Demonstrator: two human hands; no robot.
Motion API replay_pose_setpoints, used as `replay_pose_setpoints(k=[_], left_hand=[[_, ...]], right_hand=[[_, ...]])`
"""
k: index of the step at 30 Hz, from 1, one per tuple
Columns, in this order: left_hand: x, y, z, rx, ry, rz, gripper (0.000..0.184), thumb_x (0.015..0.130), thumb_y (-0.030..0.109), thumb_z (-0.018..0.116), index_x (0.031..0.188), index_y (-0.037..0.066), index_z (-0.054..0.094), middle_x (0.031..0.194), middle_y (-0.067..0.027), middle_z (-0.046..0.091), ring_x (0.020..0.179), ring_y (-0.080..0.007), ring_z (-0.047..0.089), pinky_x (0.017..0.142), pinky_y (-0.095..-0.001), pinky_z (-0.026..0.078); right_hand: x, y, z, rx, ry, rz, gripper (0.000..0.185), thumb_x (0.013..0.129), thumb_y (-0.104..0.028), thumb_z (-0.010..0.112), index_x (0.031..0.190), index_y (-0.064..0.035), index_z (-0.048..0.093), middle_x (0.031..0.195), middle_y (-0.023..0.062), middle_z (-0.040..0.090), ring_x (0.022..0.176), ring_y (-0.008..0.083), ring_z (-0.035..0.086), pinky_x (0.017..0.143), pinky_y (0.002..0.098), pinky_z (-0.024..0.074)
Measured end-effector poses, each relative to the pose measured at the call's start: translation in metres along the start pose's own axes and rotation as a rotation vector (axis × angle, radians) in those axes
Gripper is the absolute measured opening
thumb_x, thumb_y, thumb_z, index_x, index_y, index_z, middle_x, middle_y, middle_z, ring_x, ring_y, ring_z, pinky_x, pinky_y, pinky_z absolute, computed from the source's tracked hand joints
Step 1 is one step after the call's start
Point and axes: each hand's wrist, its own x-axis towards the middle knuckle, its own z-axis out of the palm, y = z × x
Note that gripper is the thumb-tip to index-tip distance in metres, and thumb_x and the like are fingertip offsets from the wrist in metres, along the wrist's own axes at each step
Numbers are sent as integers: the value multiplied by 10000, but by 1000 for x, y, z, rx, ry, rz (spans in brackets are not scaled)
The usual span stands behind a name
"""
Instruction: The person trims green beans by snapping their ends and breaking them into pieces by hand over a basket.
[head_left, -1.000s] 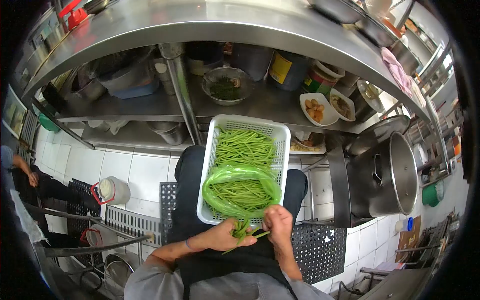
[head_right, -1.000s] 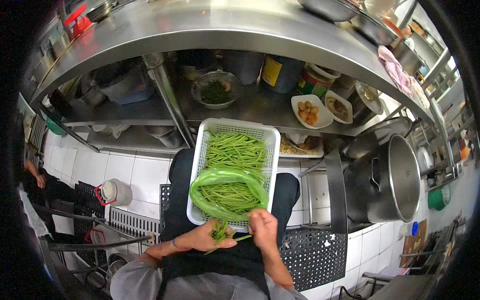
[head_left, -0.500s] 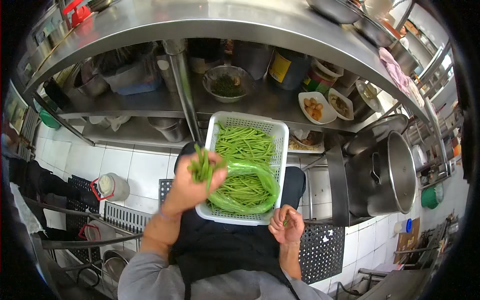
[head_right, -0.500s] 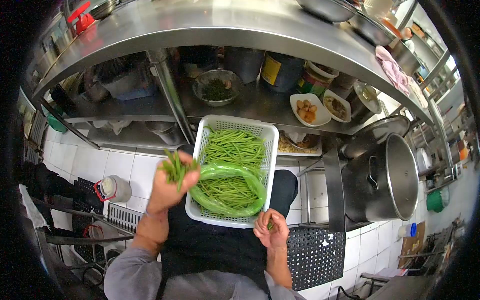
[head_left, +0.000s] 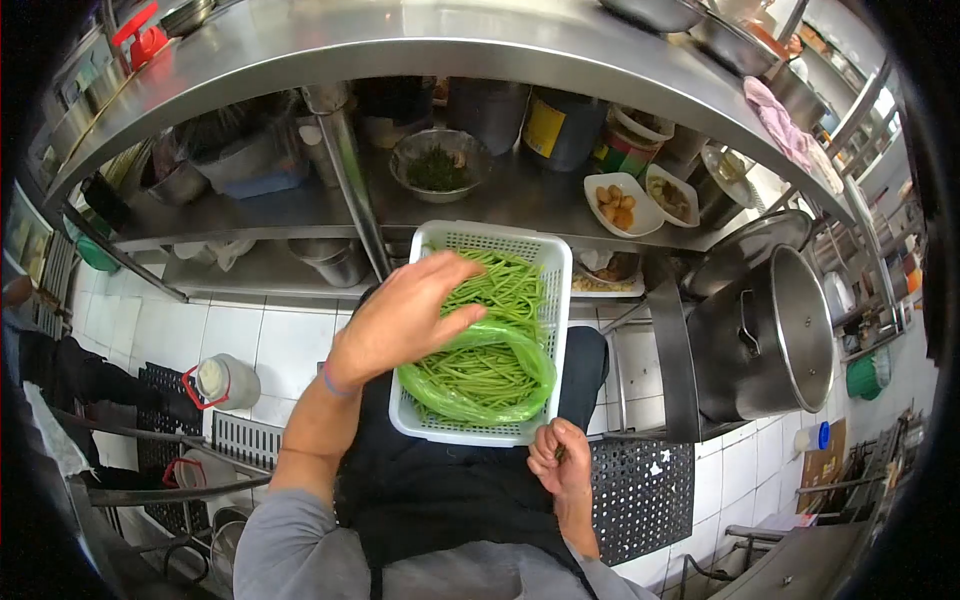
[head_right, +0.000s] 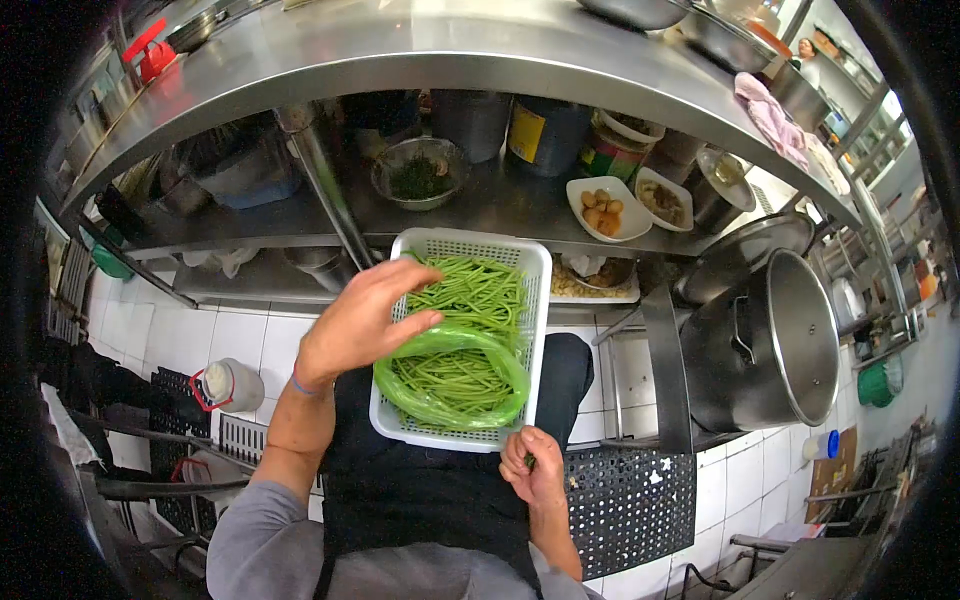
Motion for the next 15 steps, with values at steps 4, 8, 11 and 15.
replay_pose_setpoints(k=[4,8,11,15], left_hand=[[-34,14,7,-98,-101,-115,211,820,146,725,934,-19,658,899,-161,657,849,-306,654,745,-371,514],[-66,5,35,-66,176,-107,179,766,112,768,850,-1,658,871,-119,659,841,-284,637,739,-371,503],[-78,-1,43,102,220,-265,412,697,174,827,1017,-3,638,999,-147,619,953,-301,599,812,-380,475],[-82,-26,68,92,201,-292,565,701,240,827,1153,-7,596,1065,-173,579,1008,-325,570,847,-391,457]], right_hand=[[6,-6,-5,11,51,-28,320,995,-239,479,725,-71,440,595,21,390,454,78,302,395,231,244],[13,-12,1,-44,62,-82,331,1003,-240,478,720,-72,440,586,15,388,445,78,299,382,232,243],[17,-13,8,-116,94,-85,360,1028,-265,457,727,-69,450,567,10,376,441,84,298,375,232,246],[30,-15,16,-153,113,-95,408,1046,-324,415,733,-66,458,569,10,374,442,83,291,376,231,248]])
